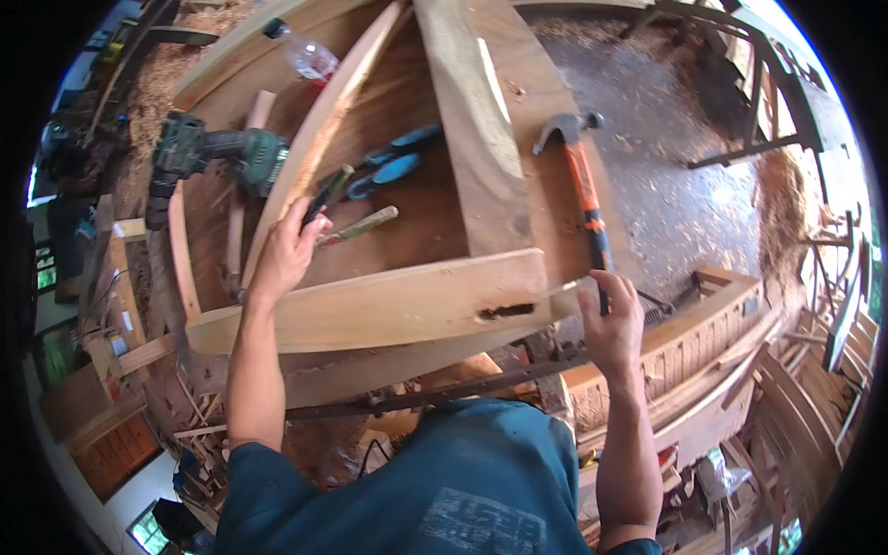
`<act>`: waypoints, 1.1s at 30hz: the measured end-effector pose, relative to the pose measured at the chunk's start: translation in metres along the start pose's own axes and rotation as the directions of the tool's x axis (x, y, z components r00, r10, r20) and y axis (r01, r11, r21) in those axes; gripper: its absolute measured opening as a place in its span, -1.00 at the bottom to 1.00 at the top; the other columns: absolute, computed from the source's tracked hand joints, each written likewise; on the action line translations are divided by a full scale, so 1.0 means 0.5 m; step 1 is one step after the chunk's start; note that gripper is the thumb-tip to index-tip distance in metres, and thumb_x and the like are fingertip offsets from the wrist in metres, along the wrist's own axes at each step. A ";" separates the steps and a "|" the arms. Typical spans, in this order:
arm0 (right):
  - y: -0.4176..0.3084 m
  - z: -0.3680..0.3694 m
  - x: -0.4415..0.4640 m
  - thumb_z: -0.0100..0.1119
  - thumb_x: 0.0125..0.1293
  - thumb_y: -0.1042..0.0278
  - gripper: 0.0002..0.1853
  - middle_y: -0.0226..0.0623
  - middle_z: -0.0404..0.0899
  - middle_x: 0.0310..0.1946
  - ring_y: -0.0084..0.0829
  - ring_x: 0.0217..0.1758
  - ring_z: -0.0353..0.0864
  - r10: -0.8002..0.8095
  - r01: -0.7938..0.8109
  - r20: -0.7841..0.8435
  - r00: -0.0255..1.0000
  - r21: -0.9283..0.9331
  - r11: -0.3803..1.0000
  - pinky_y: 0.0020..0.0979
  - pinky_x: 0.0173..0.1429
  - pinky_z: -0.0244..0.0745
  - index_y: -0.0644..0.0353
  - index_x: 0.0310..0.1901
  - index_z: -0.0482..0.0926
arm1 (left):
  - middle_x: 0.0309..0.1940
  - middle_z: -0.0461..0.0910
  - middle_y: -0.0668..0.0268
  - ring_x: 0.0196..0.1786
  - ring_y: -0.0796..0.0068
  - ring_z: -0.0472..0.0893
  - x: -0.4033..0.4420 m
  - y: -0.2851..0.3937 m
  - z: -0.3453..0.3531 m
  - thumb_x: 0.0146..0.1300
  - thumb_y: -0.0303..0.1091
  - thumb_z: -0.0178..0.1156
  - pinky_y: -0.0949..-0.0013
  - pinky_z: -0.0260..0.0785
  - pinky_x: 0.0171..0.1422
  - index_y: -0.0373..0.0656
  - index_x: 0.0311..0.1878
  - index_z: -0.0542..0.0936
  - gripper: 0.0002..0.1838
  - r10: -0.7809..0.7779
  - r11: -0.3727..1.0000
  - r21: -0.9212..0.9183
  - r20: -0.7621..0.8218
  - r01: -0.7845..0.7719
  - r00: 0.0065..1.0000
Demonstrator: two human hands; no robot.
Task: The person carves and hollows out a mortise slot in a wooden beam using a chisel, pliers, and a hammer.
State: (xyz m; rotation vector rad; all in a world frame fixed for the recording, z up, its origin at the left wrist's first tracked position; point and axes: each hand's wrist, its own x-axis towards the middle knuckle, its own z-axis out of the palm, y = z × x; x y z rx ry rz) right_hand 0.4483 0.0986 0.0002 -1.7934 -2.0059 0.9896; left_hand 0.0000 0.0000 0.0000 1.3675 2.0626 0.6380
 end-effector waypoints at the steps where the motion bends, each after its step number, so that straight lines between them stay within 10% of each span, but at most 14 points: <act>1: 0.007 -0.001 0.014 0.36 0.30 0.34 -0.67 -0.05 0.67 -0.11 -0.13 -0.03 0.68 -0.047 0.046 -0.027 0.999 -0.035 0.998 -0.20 0.10 0.54 0.24 0.07 0.66 | -0.19 0.73 0.04 -0.09 0.14 0.75 0.009 0.004 0.002 0.53 -0.35 0.10 0.15 0.55 0.02 -0.25 0.20 0.49 -0.72 0.002 0.999 0.042 0.007 -0.002 1.000; 11: -0.032 0.037 -0.017 0.35 0.31 0.27 -0.67 -0.08 0.67 -0.14 -0.21 -0.08 0.68 -0.026 0.019 0.101 0.995 0.072 0.997 -0.22 0.01 0.56 0.27 0.02 0.67 | 0.07 0.62 -0.13 0.15 -0.24 0.58 -0.014 -0.042 -0.070 0.47 -0.37 0.16 -0.07 0.43 0.16 -0.23 0.29 0.47 -0.62 -0.135 0.953 0.259 -0.106 0.158 0.985; 15: -0.026 0.035 -0.031 0.36 0.31 0.26 -0.66 -0.07 0.67 -0.12 -0.20 -0.08 0.67 0.017 -0.030 0.120 0.993 0.109 0.994 -0.23 -0.01 0.56 0.27 0.03 0.67 | 0.05 0.61 0.11 0.12 -0.03 0.60 -0.008 -0.030 -0.023 0.29 -0.45 0.29 0.04 0.47 0.17 -0.20 0.18 0.55 -0.62 0.187 0.880 0.474 -0.313 -0.018 0.931; 27: -0.018 0.021 -0.057 0.35 0.30 0.31 -0.68 -0.11 0.70 -0.12 -0.22 -0.07 0.71 0.029 -0.041 0.097 0.995 0.120 0.992 -0.26 -0.02 0.57 0.26 0.04 0.67 | -0.16 0.63 0.16 -0.06 0.06 0.66 0.048 -0.022 0.085 0.16 -0.47 0.36 0.07 0.55 0.01 -0.19 -0.10 0.61 -0.76 0.335 0.792 0.460 0.224 -0.402 0.915; 30: -0.013 0.022 -0.062 0.35 0.30 0.33 -0.68 -0.12 0.71 -0.12 -0.24 -0.08 0.71 0.065 -0.080 0.110 0.992 0.144 0.986 -0.26 0.01 0.58 0.27 0.04 0.67 | -0.13 0.63 0.20 -0.09 0.23 0.70 0.042 0.020 0.075 0.31 -0.48 0.27 0.20 0.57 0.01 -0.23 -0.03 0.57 -0.80 0.310 0.911 0.261 0.080 -0.320 0.947; 33: -0.011 0.024 -0.069 0.34 0.30 0.35 -0.69 -0.13 0.71 -0.13 -0.26 -0.09 0.71 0.074 -0.092 0.110 0.991 0.165 0.982 -0.26 0.04 0.58 0.28 0.04 0.66 | -0.08 0.62 0.27 -0.10 0.45 0.69 0.066 0.018 0.056 0.48 -0.44 0.14 0.34 0.55 0.04 -0.24 0.04 0.54 -0.85 0.194 0.895 -0.394 -0.076 -0.208 0.978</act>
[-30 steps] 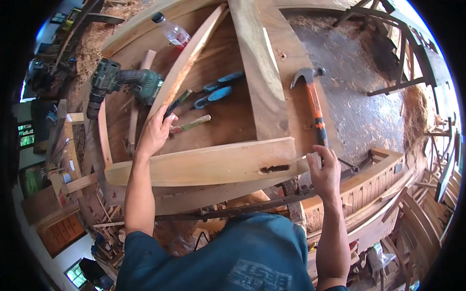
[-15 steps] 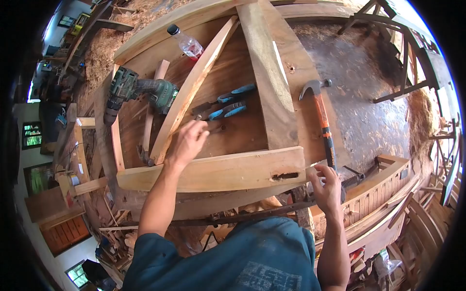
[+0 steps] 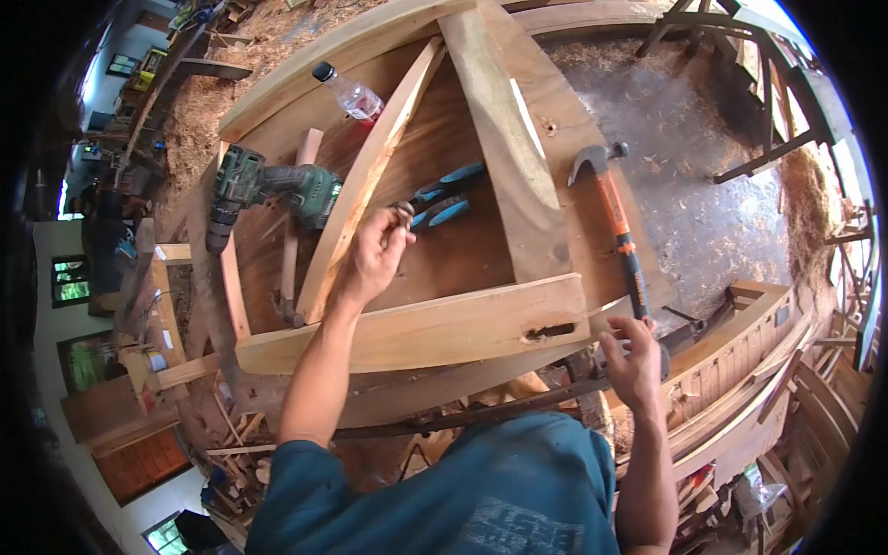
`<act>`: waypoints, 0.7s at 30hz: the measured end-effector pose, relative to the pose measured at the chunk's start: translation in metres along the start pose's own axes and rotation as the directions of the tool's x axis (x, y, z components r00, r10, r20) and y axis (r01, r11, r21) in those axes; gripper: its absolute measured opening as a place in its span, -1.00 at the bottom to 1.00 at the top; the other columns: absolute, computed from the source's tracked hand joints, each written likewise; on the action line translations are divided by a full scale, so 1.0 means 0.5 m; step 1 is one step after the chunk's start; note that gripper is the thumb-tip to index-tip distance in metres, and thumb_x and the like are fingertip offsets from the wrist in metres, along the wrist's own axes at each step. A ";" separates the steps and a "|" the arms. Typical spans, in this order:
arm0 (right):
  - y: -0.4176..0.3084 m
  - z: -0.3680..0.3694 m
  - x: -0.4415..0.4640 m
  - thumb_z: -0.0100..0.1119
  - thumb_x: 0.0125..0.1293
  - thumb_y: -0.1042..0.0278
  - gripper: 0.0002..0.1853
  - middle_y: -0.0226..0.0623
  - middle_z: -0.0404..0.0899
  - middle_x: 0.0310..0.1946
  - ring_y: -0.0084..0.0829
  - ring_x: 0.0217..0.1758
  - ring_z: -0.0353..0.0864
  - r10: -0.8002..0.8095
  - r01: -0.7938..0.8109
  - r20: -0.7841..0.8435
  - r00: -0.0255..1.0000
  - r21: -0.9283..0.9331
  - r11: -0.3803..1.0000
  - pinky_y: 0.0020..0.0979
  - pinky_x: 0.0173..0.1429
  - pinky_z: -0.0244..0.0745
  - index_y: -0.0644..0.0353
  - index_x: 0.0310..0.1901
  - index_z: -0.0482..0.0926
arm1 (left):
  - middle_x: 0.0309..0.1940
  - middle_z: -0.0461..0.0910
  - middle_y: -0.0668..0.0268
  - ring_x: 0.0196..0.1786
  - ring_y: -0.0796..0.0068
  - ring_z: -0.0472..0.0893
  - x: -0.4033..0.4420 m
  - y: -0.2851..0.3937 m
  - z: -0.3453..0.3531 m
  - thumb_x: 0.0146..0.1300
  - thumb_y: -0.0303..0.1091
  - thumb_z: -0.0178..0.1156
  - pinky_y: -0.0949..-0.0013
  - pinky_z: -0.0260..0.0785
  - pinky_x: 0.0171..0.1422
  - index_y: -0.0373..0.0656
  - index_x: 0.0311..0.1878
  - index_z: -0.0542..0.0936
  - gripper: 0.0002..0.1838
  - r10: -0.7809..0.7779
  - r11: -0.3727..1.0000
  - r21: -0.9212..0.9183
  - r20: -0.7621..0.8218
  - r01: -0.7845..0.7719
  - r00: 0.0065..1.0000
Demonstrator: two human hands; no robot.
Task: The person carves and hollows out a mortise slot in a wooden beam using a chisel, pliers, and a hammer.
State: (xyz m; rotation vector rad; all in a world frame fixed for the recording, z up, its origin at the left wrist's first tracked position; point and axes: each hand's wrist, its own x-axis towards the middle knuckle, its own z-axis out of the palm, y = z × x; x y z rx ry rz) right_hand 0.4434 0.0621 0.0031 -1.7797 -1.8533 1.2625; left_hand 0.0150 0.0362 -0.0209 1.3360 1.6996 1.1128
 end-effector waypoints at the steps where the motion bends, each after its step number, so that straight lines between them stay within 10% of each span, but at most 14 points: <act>1: -0.001 -0.001 0.001 0.34 0.30 0.35 -0.68 -0.12 0.71 -0.13 -0.26 -0.08 0.71 -0.010 0.010 0.004 1.000 -0.008 1.000 -0.25 0.04 0.58 0.28 0.04 0.66 | -0.13 0.59 0.30 -0.13 0.53 0.66 0.008 0.008 -0.003 0.54 -0.46 0.03 0.39 0.54 0.03 -0.26 0.08 0.51 -0.84 -0.022 0.975 -0.220 -0.067 0.007 0.998; 8: -0.025 -0.015 -0.004 0.33 0.31 0.33 -0.66 -0.10 0.71 -0.11 -0.22 -0.04 0.71 -0.018 0.018 -0.003 1.000 -0.022 1.000 -0.24 0.09 0.58 0.28 0.07 0.65 | -0.28 0.55 0.32 -0.23 0.52 0.56 0.025 0.010 -0.074 0.48 -0.46 -0.04 0.40 0.46 -0.03 -0.19 0.10 0.46 -0.79 -0.123 0.750 -0.661 -0.170 -0.021 0.978; 14: -0.010 -0.005 -0.002 0.34 0.30 0.30 -0.67 -0.09 0.71 -0.10 -0.19 -0.05 0.70 -0.026 0.027 0.024 0.999 -0.019 0.999 -0.23 0.08 0.57 0.27 0.05 0.66 | -0.40 0.54 0.38 -0.37 0.63 0.54 0.021 -0.009 -0.015 0.44 -0.38 0.11 0.45 0.42 -0.24 -0.24 -0.09 0.57 -0.86 -0.223 0.954 0.235 0.138 0.187 0.965; 18: -0.032 -0.012 -0.008 0.36 0.29 0.27 -0.67 -0.07 0.70 -0.11 -0.15 -0.08 0.68 -0.043 0.042 -0.013 0.999 -0.052 0.998 -0.20 0.06 0.55 0.26 0.01 0.66 | -0.15 0.64 0.04 -0.04 0.00 0.64 0.033 -0.020 0.037 0.28 -0.34 0.36 0.10 0.50 0.07 -0.25 -0.05 0.63 -0.75 0.209 0.775 0.593 0.089 -0.220 0.974; 21: -0.027 -0.017 -0.013 0.35 0.32 0.27 -0.67 -0.04 0.70 -0.14 -0.12 -0.07 0.70 -0.103 0.101 -0.020 0.995 -0.053 0.993 -0.17 0.11 0.54 0.32 0.00 0.65 | 0.01 0.60 0.05 0.07 -0.07 0.60 0.049 -0.043 0.049 0.27 -0.30 0.36 -0.01 0.47 0.16 -0.18 0.14 0.57 -0.60 0.150 0.731 0.667 0.049 -0.144 0.988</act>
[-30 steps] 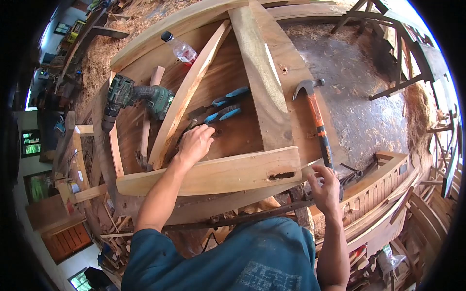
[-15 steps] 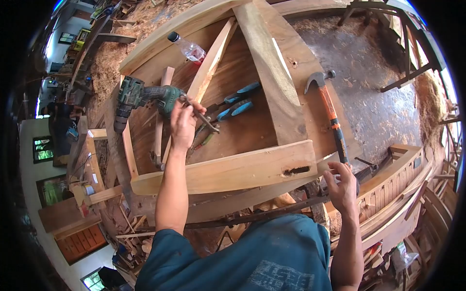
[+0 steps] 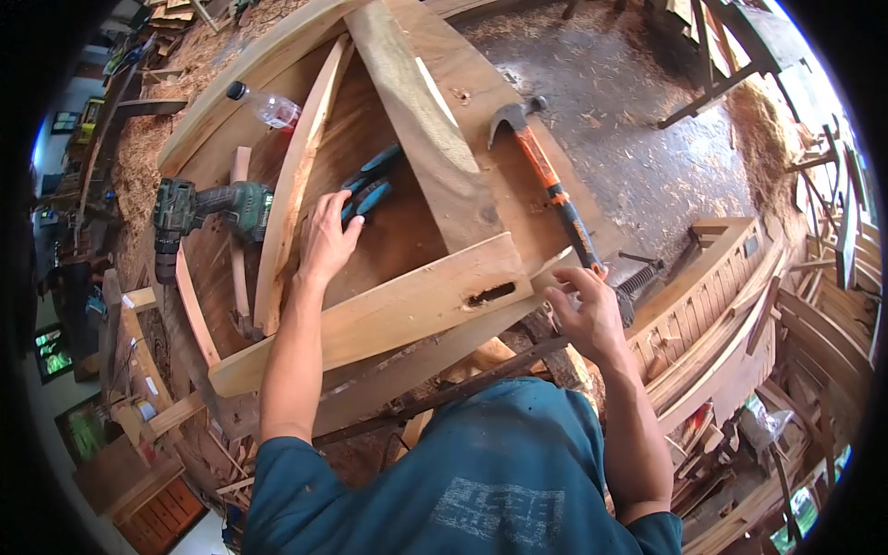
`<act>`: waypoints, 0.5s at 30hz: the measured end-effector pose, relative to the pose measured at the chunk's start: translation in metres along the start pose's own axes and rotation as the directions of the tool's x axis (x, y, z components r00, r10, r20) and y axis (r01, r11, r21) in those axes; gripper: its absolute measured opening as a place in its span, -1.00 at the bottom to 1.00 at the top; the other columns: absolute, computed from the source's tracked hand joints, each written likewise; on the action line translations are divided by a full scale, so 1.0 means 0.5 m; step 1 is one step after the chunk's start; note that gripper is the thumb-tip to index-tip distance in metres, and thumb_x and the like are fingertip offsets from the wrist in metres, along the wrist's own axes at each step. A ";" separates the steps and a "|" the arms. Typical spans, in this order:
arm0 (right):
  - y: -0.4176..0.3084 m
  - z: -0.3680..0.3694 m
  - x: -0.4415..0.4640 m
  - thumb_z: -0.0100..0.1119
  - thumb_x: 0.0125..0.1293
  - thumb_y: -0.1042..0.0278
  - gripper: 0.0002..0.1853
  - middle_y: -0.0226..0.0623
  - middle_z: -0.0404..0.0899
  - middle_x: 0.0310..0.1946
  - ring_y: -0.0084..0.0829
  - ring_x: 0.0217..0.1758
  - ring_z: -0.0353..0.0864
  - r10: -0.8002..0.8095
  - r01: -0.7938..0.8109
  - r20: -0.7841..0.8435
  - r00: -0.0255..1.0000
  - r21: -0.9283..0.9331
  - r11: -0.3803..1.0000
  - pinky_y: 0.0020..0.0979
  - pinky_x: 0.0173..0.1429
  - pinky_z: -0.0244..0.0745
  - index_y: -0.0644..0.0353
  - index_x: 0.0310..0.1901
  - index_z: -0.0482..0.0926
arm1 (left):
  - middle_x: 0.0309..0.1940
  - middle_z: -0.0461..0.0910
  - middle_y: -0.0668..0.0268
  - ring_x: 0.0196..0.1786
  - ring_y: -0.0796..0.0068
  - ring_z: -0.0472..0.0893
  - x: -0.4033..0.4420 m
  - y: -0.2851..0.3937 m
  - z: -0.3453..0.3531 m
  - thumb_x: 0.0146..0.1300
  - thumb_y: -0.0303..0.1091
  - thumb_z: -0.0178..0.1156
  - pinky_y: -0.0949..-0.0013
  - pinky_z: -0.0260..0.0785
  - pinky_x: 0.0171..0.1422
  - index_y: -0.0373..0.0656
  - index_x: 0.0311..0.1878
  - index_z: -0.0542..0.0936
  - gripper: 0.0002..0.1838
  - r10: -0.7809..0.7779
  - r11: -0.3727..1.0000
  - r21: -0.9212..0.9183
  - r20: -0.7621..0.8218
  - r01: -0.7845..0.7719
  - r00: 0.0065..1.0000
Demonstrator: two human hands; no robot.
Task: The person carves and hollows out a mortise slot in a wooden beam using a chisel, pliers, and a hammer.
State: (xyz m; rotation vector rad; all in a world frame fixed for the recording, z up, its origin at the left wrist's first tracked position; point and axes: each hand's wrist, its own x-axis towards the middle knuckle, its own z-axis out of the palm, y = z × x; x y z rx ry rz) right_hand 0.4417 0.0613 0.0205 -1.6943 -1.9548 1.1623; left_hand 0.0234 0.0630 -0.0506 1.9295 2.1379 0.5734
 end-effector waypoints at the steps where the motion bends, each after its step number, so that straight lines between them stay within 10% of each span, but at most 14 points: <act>1: -0.002 -0.003 -0.001 0.35 0.32 0.27 -0.67 -0.03 0.70 -0.14 -0.13 -0.07 0.71 -0.006 0.006 0.001 1.000 0.007 1.000 -0.17 0.11 0.54 0.32 0.00 0.65 | 0.03 0.59 0.04 0.09 -0.08 0.60 0.005 -0.006 0.005 0.29 -0.32 0.35 -0.01 0.47 0.17 -0.19 0.18 0.55 -0.58 -0.019 0.999 0.036 0.066 0.017 0.998; 5: -0.003 -0.012 -0.014 0.34 0.32 0.28 -0.67 -0.05 0.69 -0.12 -0.17 -0.07 0.71 0.039 -0.040 0.010 0.999 0.050 0.998 -0.20 0.10 0.55 0.32 0.02 0.65 | 0.08 0.56 -0.05 0.17 -0.14 0.56 0.013 -0.008 -0.001 0.39 -0.33 0.26 0.02 0.43 0.25 -0.29 0.25 0.49 -0.57 -0.004 0.998 -0.067 0.153 0.014 0.988; 9: -0.017 -0.027 -0.026 0.32 0.33 0.31 -0.66 -0.09 0.70 -0.08 -0.25 -0.05 0.71 0.101 -0.102 0.014 0.995 0.211 0.972 -0.25 0.11 0.57 0.31 0.07 0.64 | -0.04 0.55 0.08 -0.02 0.12 0.61 0.029 0.108 -0.080 0.48 -0.31 0.17 0.17 0.48 0.14 -0.30 0.23 0.45 -0.63 0.097 0.925 -0.350 -0.153 -0.145 0.984; 12: -0.060 -0.050 -0.036 0.31 0.34 0.32 -0.65 -0.12 0.70 -0.06 -0.29 -0.02 0.70 0.064 -0.061 0.001 0.998 0.322 0.945 -0.27 0.12 0.57 0.31 0.09 0.64 | -0.10 0.55 0.23 -0.17 0.63 0.48 0.007 0.243 -0.144 0.44 -0.37 0.06 0.45 0.38 -0.04 -0.20 0.26 0.36 -0.63 0.109 0.591 -0.788 -0.136 -0.174 0.985; 15: -0.091 -0.066 -0.019 0.31 0.34 0.32 -0.64 -0.14 0.70 -0.06 -0.32 0.01 0.70 -0.045 0.052 -0.028 0.999 0.338 0.940 -0.29 0.14 0.57 0.31 0.11 0.63 | -0.18 0.54 0.22 -0.17 0.53 0.52 -0.034 0.312 -0.133 0.34 -0.37 0.16 0.37 0.43 -0.04 -0.17 0.13 0.35 -0.65 0.228 0.234 -0.971 0.008 -0.047 0.974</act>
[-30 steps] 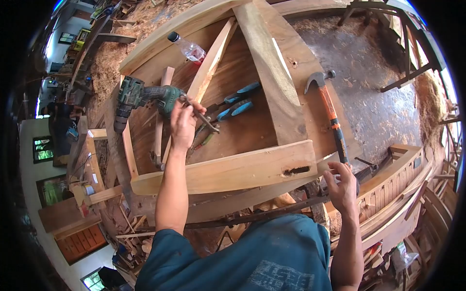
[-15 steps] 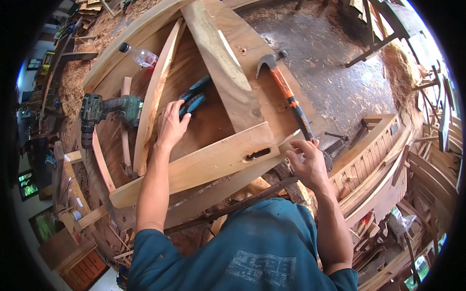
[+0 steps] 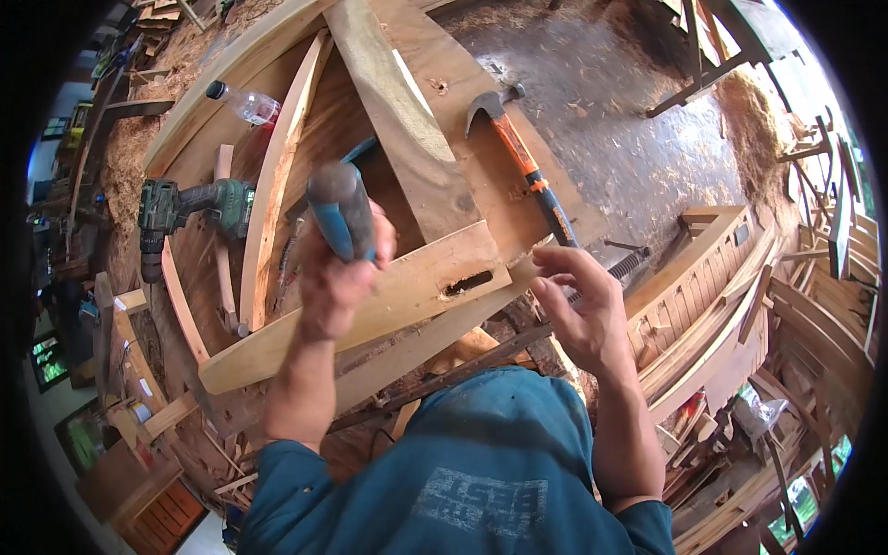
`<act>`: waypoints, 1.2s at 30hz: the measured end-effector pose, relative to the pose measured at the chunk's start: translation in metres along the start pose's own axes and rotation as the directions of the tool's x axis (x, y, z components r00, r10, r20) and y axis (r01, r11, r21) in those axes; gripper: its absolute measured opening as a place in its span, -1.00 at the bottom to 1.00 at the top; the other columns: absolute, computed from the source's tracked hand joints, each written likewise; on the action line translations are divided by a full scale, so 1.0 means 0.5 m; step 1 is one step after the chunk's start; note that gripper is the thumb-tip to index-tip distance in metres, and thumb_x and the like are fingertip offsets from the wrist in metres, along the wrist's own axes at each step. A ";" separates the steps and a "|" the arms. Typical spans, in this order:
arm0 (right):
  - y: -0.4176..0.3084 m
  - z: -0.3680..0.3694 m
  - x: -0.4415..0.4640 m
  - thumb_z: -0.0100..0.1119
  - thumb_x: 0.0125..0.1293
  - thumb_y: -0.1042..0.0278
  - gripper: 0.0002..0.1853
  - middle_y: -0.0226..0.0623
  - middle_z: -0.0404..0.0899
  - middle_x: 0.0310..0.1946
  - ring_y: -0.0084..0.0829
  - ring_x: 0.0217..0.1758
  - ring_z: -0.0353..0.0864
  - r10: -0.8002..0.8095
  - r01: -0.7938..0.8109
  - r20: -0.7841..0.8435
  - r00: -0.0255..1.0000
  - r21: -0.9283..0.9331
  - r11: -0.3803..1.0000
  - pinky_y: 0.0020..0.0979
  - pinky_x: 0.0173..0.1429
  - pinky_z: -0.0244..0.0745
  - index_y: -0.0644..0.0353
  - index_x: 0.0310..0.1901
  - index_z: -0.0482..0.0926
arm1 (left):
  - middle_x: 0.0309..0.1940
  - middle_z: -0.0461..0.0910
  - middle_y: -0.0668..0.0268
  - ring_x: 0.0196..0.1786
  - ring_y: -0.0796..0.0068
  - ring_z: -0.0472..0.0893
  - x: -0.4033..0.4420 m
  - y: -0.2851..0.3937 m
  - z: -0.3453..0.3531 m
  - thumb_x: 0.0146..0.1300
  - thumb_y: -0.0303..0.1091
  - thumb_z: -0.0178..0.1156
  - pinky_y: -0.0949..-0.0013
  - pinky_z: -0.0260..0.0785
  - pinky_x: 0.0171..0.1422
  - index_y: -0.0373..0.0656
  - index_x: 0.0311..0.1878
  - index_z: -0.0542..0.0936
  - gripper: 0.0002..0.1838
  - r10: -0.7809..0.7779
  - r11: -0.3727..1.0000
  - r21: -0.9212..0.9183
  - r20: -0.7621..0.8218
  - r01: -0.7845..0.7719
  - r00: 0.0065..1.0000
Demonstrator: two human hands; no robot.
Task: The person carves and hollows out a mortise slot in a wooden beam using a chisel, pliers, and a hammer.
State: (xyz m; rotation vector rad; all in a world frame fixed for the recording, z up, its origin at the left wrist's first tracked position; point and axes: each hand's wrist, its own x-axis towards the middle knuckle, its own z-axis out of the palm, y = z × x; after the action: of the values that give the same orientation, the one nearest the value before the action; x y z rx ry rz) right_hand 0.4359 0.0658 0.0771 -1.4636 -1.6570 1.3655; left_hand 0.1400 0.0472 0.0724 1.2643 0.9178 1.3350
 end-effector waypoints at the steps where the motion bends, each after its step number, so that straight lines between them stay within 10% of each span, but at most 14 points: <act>1: -0.007 -0.002 0.014 0.30 0.35 0.32 -0.64 -0.15 0.70 -0.06 -0.33 0.01 0.70 -0.010 0.010 -0.007 1.000 -0.033 0.999 -0.29 0.15 0.57 0.31 0.11 0.64 | -0.21 0.53 0.22 -0.18 0.50 0.53 -0.003 -0.002 0.032 0.33 -0.39 0.18 0.34 0.44 -0.05 -0.16 0.11 0.35 -0.66 -0.009 0.993 -0.119 -0.025 0.006 1.000; 7: 0.012 -0.024 0.029 0.28 0.37 0.31 -0.66 -0.14 0.72 -0.04 -0.36 -0.03 0.72 -0.015 0.015 0.016 1.000 -0.050 0.999 -0.31 0.13 0.58 0.31 0.11 0.65 | -0.33 0.54 0.35 -0.24 0.57 0.55 -0.039 -0.022 0.101 0.27 -0.65 0.19 0.38 0.47 -0.10 -0.15 -0.02 0.40 -0.71 -0.103 0.912 -0.406 -0.081 0.061 0.991; 15: 0.012 -0.052 0.064 0.34 0.36 0.22 -0.59 -0.11 0.73 -0.03 -0.32 0.01 0.71 0.029 -0.028 0.090 0.996 -0.020 0.999 -0.29 0.14 0.57 0.31 0.12 0.63 | -0.38 0.55 0.39 -0.32 0.65 0.52 -0.034 -0.008 0.125 0.22 -0.55 0.36 0.47 0.39 -0.23 -0.16 -0.22 0.52 -0.81 -0.097 0.995 0.002 -0.062 0.097 0.993; 20: -0.086 -0.051 0.037 0.58 0.08 0.03 -0.28 -0.12 0.69 0.04 -0.16 0.13 0.67 -0.455 0.421 0.231 0.860 0.183 0.889 -0.22 0.23 0.49 0.29 0.20 0.58 | -0.35 0.63 0.28 -0.30 0.49 0.64 -0.026 -0.008 0.174 0.15 -0.49 0.46 0.36 0.52 -0.19 -0.16 -0.29 0.54 -0.78 0.002 0.922 0.386 0.042 -0.018 0.999; 24: -0.073 -0.050 0.023 0.64 -0.07 0.03 -0.43 -0.19 0.72 -0.12 -0.15 0.03 0.61 -0.692 0.699 0.367 0.621 0.140 0.702 -0.11 0.21 0.43 0.18 -0.07 0.67 | -0.44 0.58 0.30 -0.39 0.21 0.67 -0.045 -0.080 0.267 0.03 -0.34 0.47 0.16 0.49 -0.29 -0.05 -0.20 0.62 -0.73 0.208 0.896 0.398 0.016 -0.197 0.978; 30: 0.023 -0.052 -0.031 0.35 0.17 0.19 -0.78 -0.16 0.77 -0.16 -0.07 0.04 0.51 -0.579 0.540 0.157 0.800 0.231 0.809 0.02 0.28 0.31 0.14 -0.34 0.56 | -0.38 0.54 0.39 -0.34 0.34 0.62 -0.060 -0.110 0.333 0.02 -0.20 0.42 0.25 0.49 -0.26 -0.03 -0.25 0.58 -0.73 0.242 0.731 0.672 -0.088 -0.122 0.966; 36: -0.041 -0.023 0.048 0.33 0.18 0.28 -0.84 -0.25 0.74 -0.36 -0.23 -0.09 0.49 -0.612 0.522 0.248 0.751 0.345 0.780 -0.14 0.13 0.40 0.14 -0.32 0.58 | -0.50 0.60 0.33 -0.42 0.27 0.68 -0.022 -0.106 0.314 0.04 -0.27 0.40 0.24 0.52 -0.36 -0.07 -0.22 0.61 -0.75 0.252 0.814 0.580 -0.308 -0.029 0.917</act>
State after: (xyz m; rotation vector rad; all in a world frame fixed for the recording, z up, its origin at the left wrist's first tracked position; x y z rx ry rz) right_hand 0.4314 0.0941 0.0945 -0.4932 -1.8462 1.4439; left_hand 0.3022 0.0269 0.0430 1.5768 1.6078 1.5122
